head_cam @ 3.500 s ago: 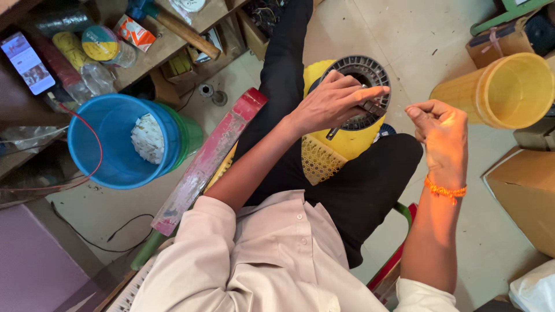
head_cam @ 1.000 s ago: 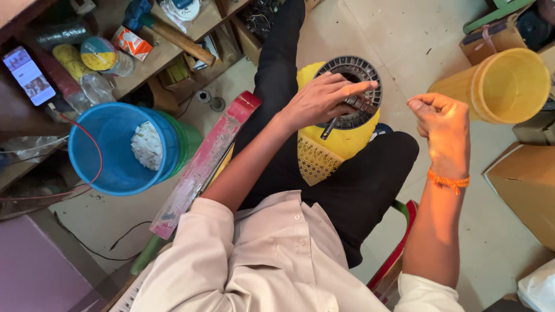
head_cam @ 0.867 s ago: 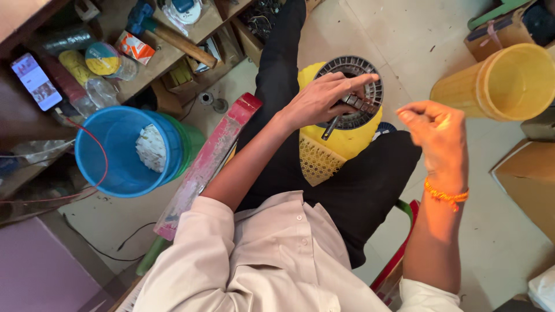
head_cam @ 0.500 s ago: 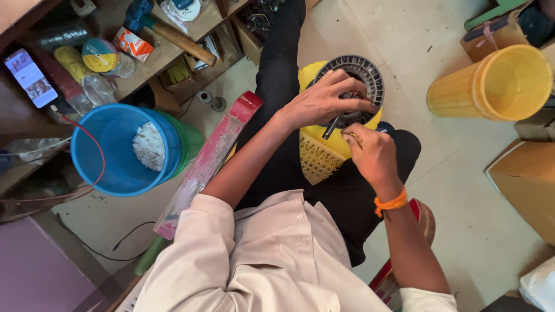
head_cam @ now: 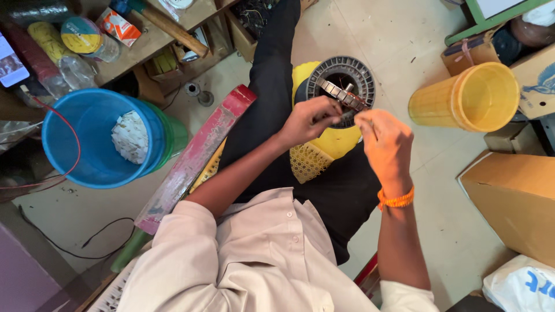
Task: The person winds copper wire around the poles of a motor stator held in the left hand, using the right hand to guide and wrap the wire. The person rotates the stator as needed to continue winding each pole.
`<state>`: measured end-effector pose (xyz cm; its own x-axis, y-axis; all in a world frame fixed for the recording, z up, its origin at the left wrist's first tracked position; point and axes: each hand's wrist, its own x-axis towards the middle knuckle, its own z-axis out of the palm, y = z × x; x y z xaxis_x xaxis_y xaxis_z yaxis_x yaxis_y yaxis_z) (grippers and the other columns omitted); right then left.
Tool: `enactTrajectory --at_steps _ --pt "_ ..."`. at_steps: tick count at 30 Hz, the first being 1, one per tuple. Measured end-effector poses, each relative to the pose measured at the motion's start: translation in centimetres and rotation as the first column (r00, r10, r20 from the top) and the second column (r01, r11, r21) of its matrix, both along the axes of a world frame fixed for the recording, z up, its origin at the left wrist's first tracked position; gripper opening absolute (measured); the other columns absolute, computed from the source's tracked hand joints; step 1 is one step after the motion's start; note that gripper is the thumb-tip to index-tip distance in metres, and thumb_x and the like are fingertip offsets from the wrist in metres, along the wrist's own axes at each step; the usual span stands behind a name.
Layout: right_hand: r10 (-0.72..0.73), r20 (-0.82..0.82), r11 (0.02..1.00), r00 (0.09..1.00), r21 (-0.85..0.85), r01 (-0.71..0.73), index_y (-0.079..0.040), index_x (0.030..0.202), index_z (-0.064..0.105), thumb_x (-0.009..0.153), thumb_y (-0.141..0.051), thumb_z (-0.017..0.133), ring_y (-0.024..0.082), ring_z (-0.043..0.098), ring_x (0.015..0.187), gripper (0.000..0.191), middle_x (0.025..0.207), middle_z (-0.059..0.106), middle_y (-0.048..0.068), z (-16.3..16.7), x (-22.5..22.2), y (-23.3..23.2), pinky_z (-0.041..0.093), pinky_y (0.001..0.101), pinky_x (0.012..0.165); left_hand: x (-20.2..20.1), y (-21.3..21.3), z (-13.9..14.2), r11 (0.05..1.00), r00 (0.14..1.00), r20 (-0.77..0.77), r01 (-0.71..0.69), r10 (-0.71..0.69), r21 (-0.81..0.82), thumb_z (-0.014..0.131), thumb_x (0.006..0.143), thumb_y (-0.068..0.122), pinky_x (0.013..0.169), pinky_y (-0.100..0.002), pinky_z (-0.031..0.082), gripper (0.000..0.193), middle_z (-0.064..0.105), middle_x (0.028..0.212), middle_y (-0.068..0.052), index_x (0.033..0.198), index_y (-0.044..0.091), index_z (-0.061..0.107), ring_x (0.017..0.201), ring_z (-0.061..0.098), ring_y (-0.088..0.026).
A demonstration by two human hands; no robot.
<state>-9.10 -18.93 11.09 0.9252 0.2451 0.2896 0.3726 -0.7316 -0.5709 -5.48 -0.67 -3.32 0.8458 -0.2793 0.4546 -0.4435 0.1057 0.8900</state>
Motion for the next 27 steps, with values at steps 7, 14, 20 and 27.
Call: enactTrajectory --at_steps 7,14,20,27 --pt "-0.039 -0.092 0.996 0.995 0.078 0.046 0.001 0.1 0.071 0.099 -0.001 0.073 0.014 0.059 0.063 0.003 0.074 0.065 0.01 -0.7 4.9 1.2 0.047 0.0301 0.061 -1.4 -2.5 -0.5 0.886 0.739 -0.646 -0.155 -0.19 -0.438 0.07 0.102 0.019 0.047 -0.021 0.032 0.016 0.056 0.073 0.003 0.096 0.004 0.066 0.055 0.042 -0.002" --pt "0.005 -0.435 0.96 0.9 0.254 0.118 0.004 0.101 0.073 0.096 -0.001 0.072 0.003 0.05 0.064 0.007 0.072 0.061 0.004 -2.1 7.5 -0.7 0.041 0.022 0.057 -1.3 -4.1 0.2 0.871 0.667 -0.73 -0.258 -0.152 -0.417 0.069 0.1 0.02 0.047 -0.022 0.034 0.02 0.056 0.072 0.004 0.09 0.005 0.06 0.053 0.044 -0.003" --pt "0.133 -0.482 0.915 0.866 0.396 0.08 0.003 0.103 0.073 0.096 -0.003 0.072 0.001 0.063 0.071 0.01 0.083 0.073 0.002 -3.9 8.8 -2.3 0.047 0.0186 0.062 -2.6 -4.4 1.0 0.887 0.773 -0.634 -0.273 -0.029 -0.372 0.068 0.097 0.019 0.046 -0.022 0.039 0.017 0.068 0.092 0.004 0.091 0.005 0.061 0.052 0.048 -0.002" --pt "-0.102 -0.526 0.933 0.844 0.244 0.265 0.002 0.102 0.077 0.096 -0.009 0.078 0.003 0.038 0.061 0.013 0.071 0.05 -0.003 -6.5 9.7 -3.5 0.028 0.0239 0.053 -0.4 -5.0 0.6 0.902 0.619 -0.785 -0.35 0.02 -0.253 0.073 0.096 0.018 0.048 -0.024 0.042 0.018 0.064 0.073 0.001 0.091 0.001 0.069 0.054 0.051 -0.005"
